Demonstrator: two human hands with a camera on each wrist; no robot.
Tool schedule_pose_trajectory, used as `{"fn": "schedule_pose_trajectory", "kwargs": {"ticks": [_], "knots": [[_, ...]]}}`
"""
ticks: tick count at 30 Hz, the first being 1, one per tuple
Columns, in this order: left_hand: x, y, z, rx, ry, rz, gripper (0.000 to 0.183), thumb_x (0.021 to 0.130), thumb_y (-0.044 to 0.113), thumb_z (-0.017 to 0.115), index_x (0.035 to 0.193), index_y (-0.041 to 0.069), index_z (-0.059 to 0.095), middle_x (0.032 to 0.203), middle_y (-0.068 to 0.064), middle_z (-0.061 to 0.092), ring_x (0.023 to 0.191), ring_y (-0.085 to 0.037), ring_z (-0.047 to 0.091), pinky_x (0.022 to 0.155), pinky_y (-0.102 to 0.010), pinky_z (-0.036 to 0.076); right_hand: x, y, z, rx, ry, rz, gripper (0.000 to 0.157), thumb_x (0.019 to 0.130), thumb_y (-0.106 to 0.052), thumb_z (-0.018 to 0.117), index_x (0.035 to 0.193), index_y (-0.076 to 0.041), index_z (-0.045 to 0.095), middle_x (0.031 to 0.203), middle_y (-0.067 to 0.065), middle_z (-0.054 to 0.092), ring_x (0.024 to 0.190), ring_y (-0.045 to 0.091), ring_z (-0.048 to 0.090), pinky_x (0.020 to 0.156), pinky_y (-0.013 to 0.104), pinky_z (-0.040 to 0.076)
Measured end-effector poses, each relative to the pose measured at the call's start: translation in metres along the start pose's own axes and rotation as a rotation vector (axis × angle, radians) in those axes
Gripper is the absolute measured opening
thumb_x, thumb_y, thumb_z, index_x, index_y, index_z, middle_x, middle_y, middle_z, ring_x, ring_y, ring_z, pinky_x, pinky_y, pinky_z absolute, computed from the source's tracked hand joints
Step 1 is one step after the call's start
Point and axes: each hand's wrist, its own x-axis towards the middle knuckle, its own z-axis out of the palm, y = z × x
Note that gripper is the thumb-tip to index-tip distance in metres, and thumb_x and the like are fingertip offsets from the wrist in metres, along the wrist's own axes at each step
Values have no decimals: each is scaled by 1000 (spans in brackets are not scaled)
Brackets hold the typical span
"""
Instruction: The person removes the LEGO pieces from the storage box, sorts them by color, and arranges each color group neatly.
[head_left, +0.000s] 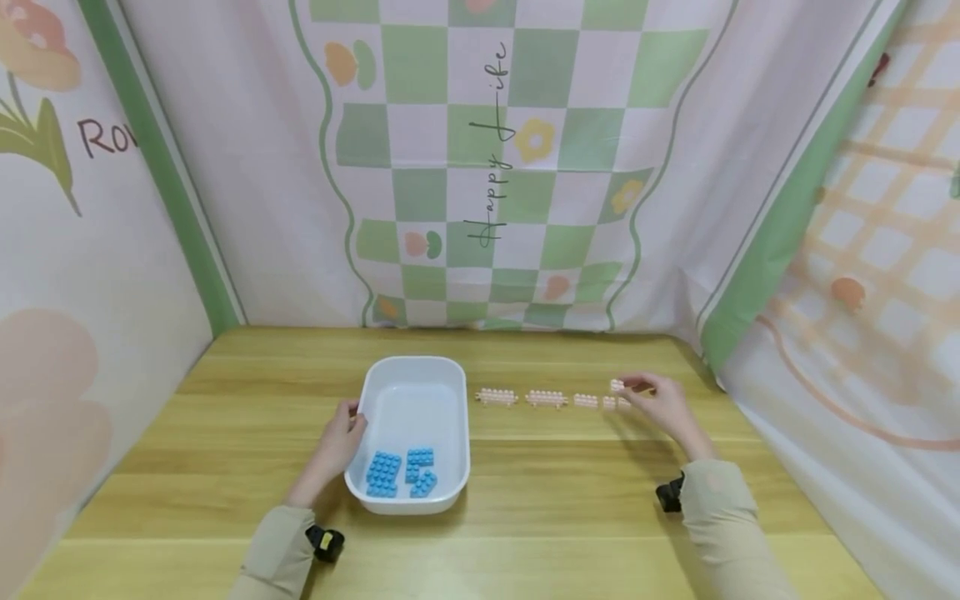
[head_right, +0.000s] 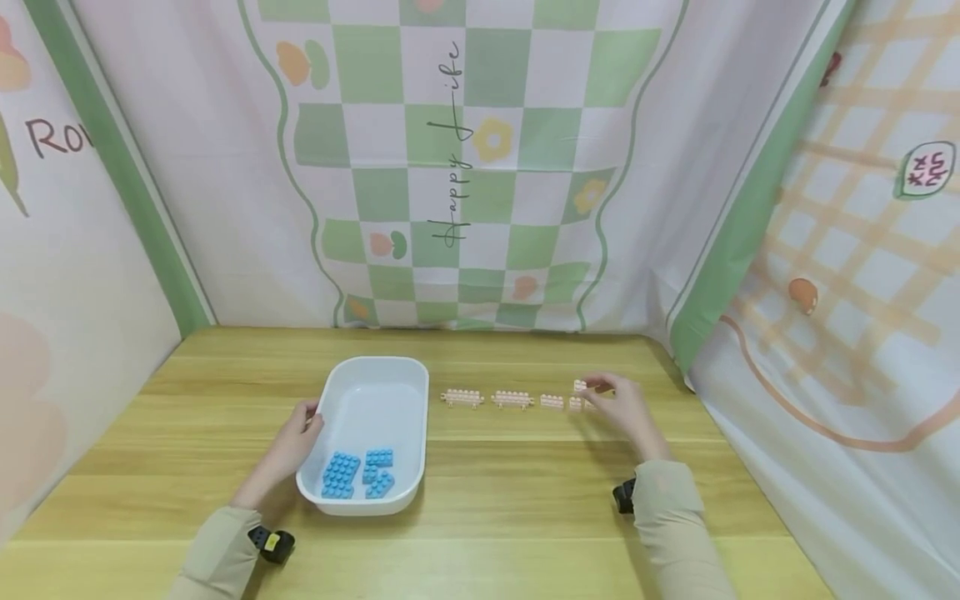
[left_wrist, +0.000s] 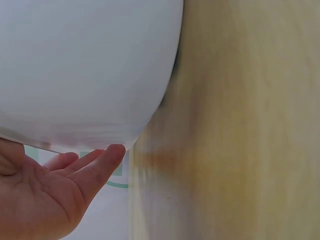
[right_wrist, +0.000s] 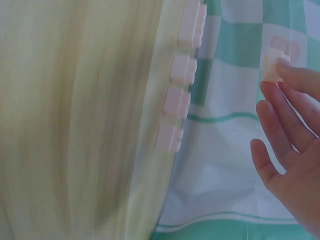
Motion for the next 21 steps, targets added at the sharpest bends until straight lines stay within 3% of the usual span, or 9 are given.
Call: {"fn": "schedule_pose_trajectory", "kwargs": {"ticks": [6,9,16,21], "knots": [[-1,5,-2,-13,-24,-38,43,100,16,32,135,-9,30,141,-33,34,129,-46,38,106,-54,37,-5,9,-9,-18,-9,13,27,87,-14,66,107,3,66,96,20,69,84,27,63,84,54,49],[-1,6,-2,-4,-29,-52,43,99,14,32,135,-9,29,142,-33,33,130,-45,37,106,-53,37,-8,15,-13,-25,-9,23,27,88,-15,65,108,3,66,96,21,69,87,30,63,82,53,50],[1,4,-1,3,-31,-63,43,100,15,31,136,-8,29,142,-32,33,130,-45,37,106,-53,37,-14,27,-23,-59,8,47,26,87,-14,66,106,4,66,96,22,69,89,39,62,72,36,53],[1,5,-2,7,-31,-55,44,100,14,31,137,-9,28,142,-33,33,130,-45,38,106,-53,37,-18,35,-29,-70,-42,109,33,90,-22,63,110,4,64,102,24,67,94,40,60,77,47,51]]}}
